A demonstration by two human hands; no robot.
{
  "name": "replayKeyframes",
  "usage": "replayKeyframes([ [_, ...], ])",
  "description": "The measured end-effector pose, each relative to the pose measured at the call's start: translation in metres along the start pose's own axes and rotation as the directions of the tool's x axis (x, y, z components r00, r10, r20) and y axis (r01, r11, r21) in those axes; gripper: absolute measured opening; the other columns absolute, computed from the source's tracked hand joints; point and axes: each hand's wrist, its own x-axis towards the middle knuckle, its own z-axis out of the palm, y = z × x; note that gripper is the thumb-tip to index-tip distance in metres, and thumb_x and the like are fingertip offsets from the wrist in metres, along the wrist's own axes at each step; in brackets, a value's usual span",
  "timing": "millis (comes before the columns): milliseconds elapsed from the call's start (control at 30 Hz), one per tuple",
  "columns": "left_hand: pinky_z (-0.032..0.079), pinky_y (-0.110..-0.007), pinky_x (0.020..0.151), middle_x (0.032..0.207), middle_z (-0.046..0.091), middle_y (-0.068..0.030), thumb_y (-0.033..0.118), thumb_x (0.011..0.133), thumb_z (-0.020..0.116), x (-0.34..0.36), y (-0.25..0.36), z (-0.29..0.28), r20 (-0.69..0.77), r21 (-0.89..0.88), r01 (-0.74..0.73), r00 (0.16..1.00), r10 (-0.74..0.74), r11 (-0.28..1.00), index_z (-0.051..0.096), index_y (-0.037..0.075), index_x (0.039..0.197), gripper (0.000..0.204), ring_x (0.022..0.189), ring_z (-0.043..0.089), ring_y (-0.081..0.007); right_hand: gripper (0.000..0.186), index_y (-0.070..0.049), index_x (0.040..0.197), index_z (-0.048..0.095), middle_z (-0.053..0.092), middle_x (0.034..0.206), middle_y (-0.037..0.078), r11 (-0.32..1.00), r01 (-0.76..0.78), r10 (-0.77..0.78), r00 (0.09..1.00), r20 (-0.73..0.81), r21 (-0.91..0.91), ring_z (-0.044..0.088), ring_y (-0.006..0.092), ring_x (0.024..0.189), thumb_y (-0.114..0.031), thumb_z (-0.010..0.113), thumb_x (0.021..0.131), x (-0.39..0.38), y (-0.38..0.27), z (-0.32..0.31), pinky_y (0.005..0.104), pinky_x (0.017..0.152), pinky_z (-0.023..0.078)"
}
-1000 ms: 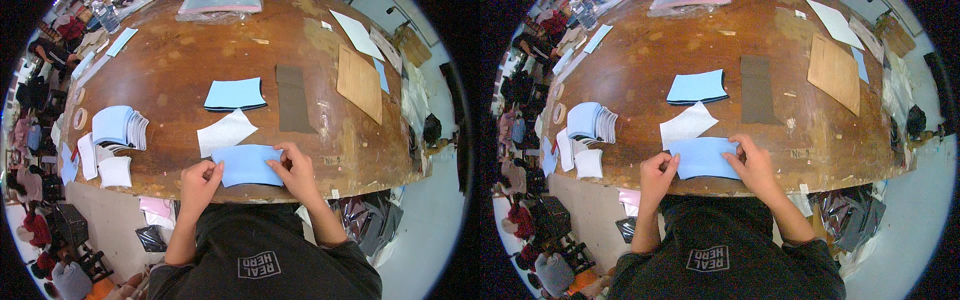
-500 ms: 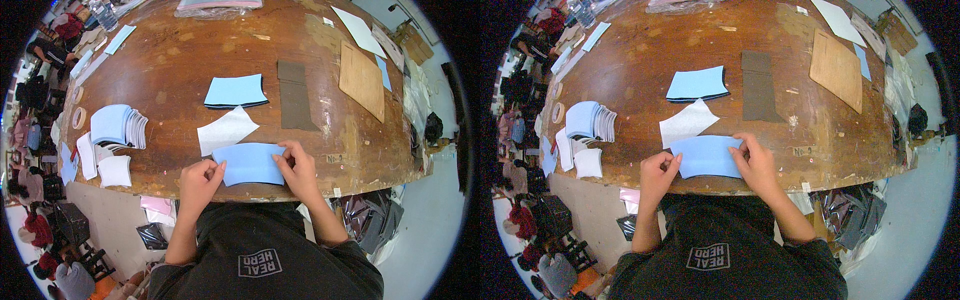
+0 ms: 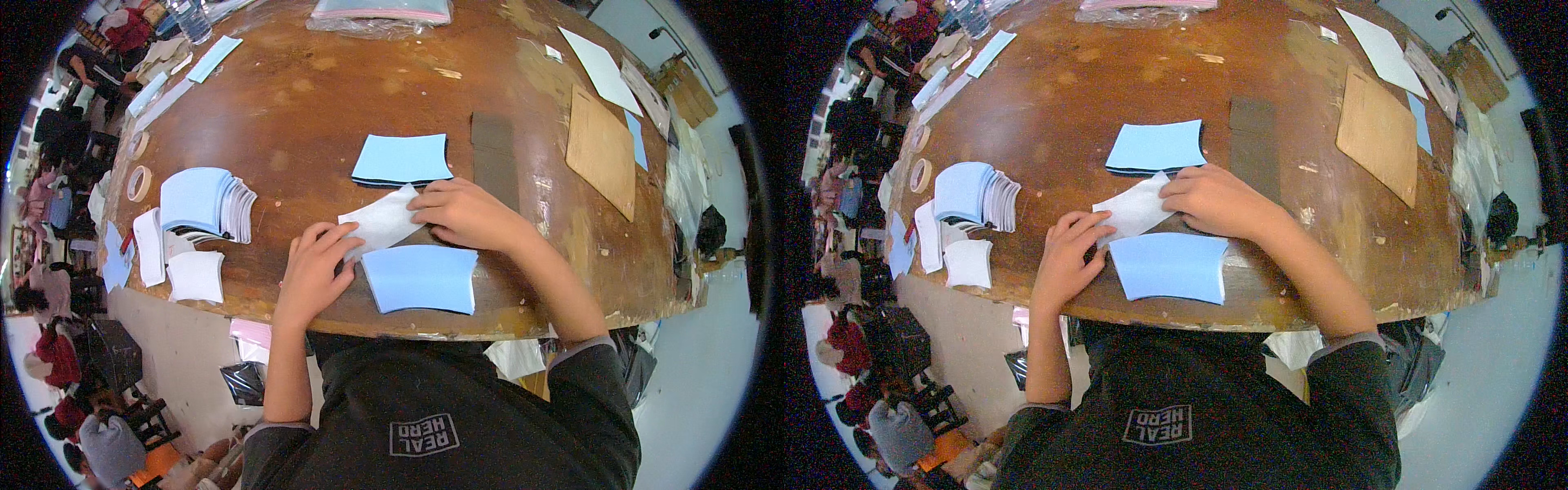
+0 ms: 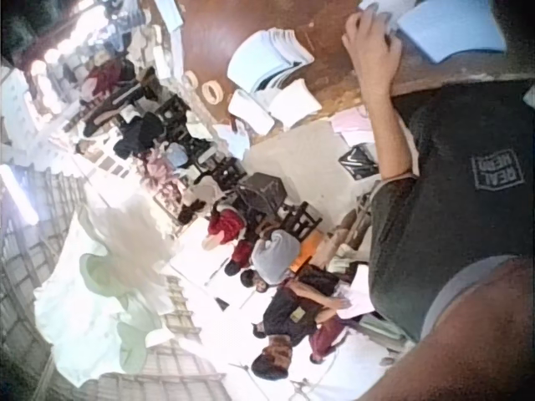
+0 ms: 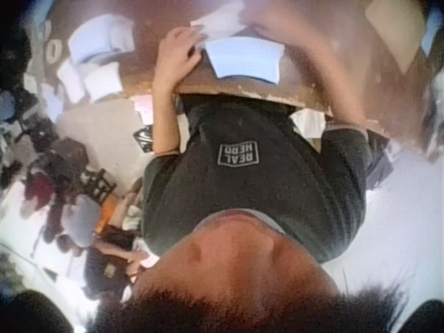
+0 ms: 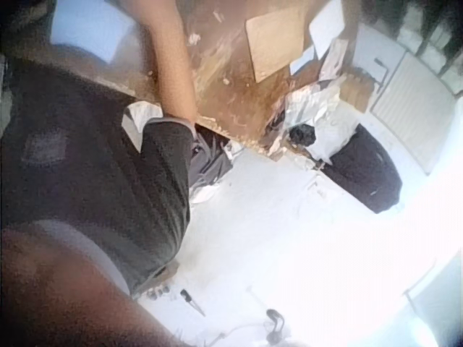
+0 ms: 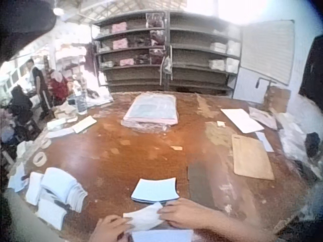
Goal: The person repeatedly picks up small rectangular fabric pieces in light blue, white, and black, folds them in half, and places them into a growing stack on the table. The hands handle each piece one at a time and maintain a consistent folding and stacking pattern throughout the clip.
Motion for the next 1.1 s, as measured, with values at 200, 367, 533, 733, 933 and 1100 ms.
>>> replayKeyframes([
  [200,0.045,-0.042,0.095,0.121,0.067,-0.0038,0.013,0.084,0.068,0.013,-0.016,0.006,0.044,0.067,-0.034,0.999,0.031,0.997,0.068,0.011,0.111,0.027,0.111,0.058,-0.0296,0.016,-0.004,0.085,0.066,0.068,0.098,0.008,0.98,0.087,-0.091,0.996,-0.016,-0.181,0.064,0.0288,0.095,-0.016,0.072,0.077,0.004,0.012,0.022,0.0416,0.084,0.052],
  [367,0.044,-0.044,0.094,0.115,0.068,-0.0088,0.021,0.085,0.071,0.023,-0.015,0.007,0.005,-0.033,0.048,0.999,-0.048,0.998,0.068,0.009,0.111,0.028,0.111,0.059,-0.0311,0.017,-0.005,0.08,0.063,0.065,0.084,0.012,0.995,-0.093,0.089,0.988,-0.124,-0.028,0.064,0.0327,0.086,-0.02,0.071,0.082,0.003,0.01,0.023,0.0446,0.077,0.052],
  [533,0.044,-0.044,0.093,0.113,0.069,-0.0103,0.025,0.083,0.075,0.035,-0.004,0.004,-0.007,-0.059,-0.022,1.0,0.022,0.998,0.068,0.008,0.112,0.034,0.11,0.06,-0.0319,0.018,-0.004,0.081,0.062,0.066,0.081,0.014,0.966,-0.177,0.205,0.968,-0.144,0.186,0.066,0.0336,0.082,-0.019,0.073,0.084,0.008,0.0,0.008,0.0442,0.078,0.052],
  [733,0.05,-0.041,0.082,0.09,0.072,-0.0111,0.019,0.081,0.078,0.042,-0.021,0.015,-0.134,-0.081,-0.006,0.991,-0.005,0.997,0.073,0.005,0.091,0.018,0.088,0.068,-0.0298,0.018,-0.003,0.083,0.063,0.07,0.08,0.014,0.822,-0.363,0.457,0.88,-0.129,0.439,0.07,0.031,0.076,-0.017,0.075,0.086,0.018,-0.016,-0.004,0.0379,0.072,0.054],
  [933,0.055,-0.035,0.071,0.087,0.073,-0.0132,0.005,0.077,0.079,0.043,-0.019,0.009,-0.293,-0.294,0.006,0.951,-0.096,0.956,0.073,0.002,0.085,0.011,0.081,0.071,-0.0279,0.013,-0.003,0.087,0.068,0.071,0.08,0.011,0.698,-0.385,0.563,0.816,-0.131,0.605,0.07,0.0208,0.071,-0.013,0.076,0.085,0.014,-0.016,-0.01,0.0337,0.068,0.054],
  [1100,0.055,-0.035,0.077,0.091,0.074,-0.0103,0.004,0.077,0.077,0.037,-0.026,0.012,-0.347,-0.209,0.007,0.934,-0.081,0.978,0.074,0.004,0.089,0.012,0.087,0.071,-0.0269,0.012,-0.001,0.093,0.069,0.072,0.087,0.008,0.73,-0.35,0.624,0.693,-0.362,0.587,0.067,0.0139,0.081,-0.01,0.074,0.087,-0.007,-0.012,-0.022,0.0297,0.075,0.053],
])
